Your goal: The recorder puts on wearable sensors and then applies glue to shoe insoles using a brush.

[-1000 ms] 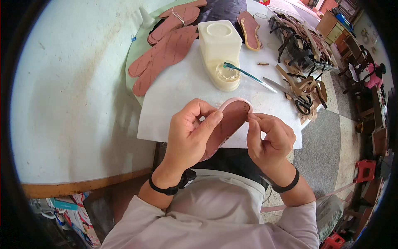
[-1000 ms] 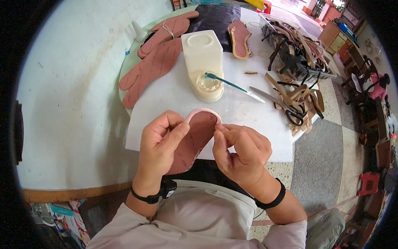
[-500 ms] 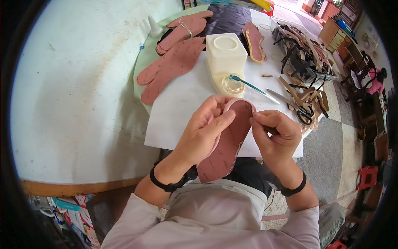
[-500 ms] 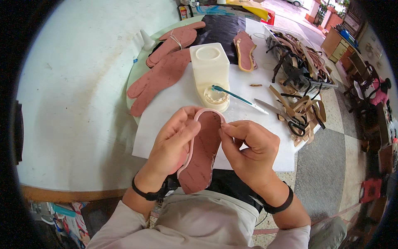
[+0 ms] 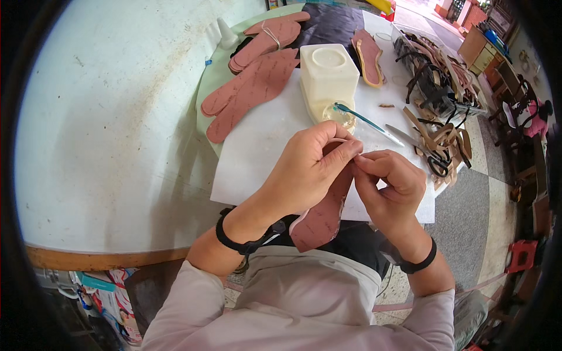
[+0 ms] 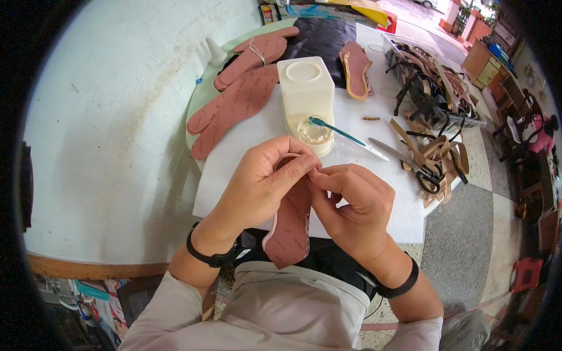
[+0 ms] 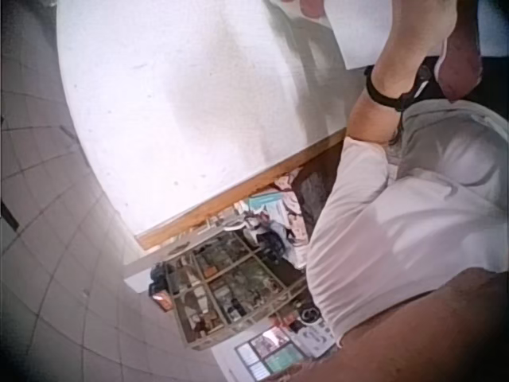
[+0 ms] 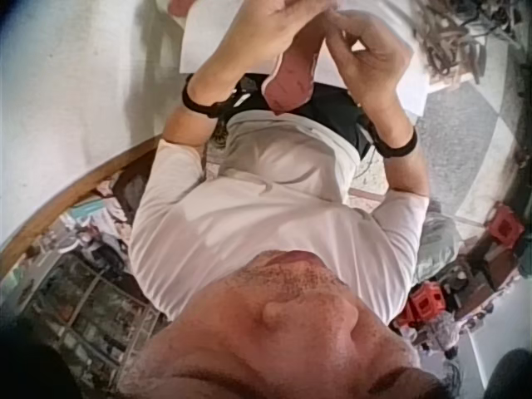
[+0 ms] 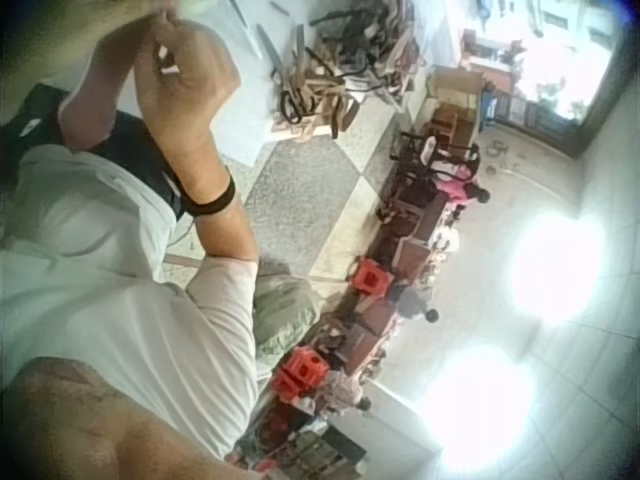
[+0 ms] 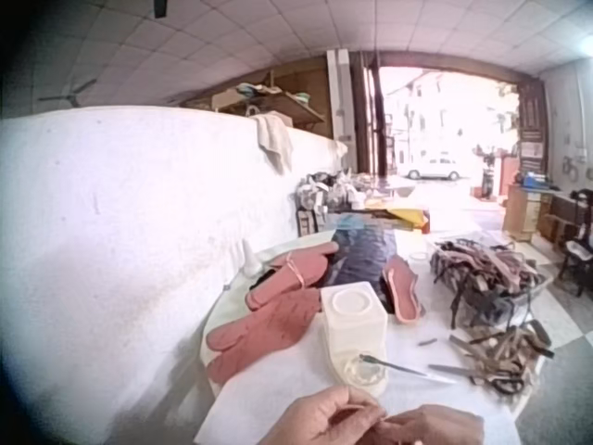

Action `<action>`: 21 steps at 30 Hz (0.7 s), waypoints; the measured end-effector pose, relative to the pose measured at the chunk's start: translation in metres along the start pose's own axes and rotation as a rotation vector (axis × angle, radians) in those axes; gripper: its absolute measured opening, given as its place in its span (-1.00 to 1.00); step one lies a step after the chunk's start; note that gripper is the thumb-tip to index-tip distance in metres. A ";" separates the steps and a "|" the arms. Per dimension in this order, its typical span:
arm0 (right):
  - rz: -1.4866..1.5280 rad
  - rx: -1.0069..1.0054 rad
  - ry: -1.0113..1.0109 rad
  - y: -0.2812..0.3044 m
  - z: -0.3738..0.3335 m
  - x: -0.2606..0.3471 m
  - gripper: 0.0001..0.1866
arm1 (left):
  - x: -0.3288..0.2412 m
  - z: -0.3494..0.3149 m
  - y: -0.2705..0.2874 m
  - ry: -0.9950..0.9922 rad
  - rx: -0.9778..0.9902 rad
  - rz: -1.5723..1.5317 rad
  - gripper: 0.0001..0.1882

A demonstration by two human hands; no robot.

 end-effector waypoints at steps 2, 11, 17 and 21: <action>0.002 0.020 -0.016 -0.003 -0.001 -0.003 -0.84 | 0.001 -0.001 -0.001 0.000 -0.023 0.030 -0.82; 0.266 0.072 -0.254 -0.003 -0.017 -0.024 -0.80 | 0.004 -0.005 0.007 -0.043 -0.074 -0.030 -0.79; 0.252 0.049 -0.278 -0.001 -0.018 -0.025 -0.76 | 0.001 -0.003 0.006 -0.085 -0.085 -0.050 -0.78; 0.054 0.038 -0.134 0.002 -0.020 -0.015 -0.76 | 0.005 -0.004 0.007 -0.040 -0.058 -0.057 -0.79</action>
Point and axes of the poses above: each hand's wrist, its own z-axis towards the middle knuckle, its own y-axis out of the back of the hand, x = y × z, the point moved 7 cm from there along z, towards the middle knuckle, and after that the axes turned 14 degrees about x, right-handed, at the moved point
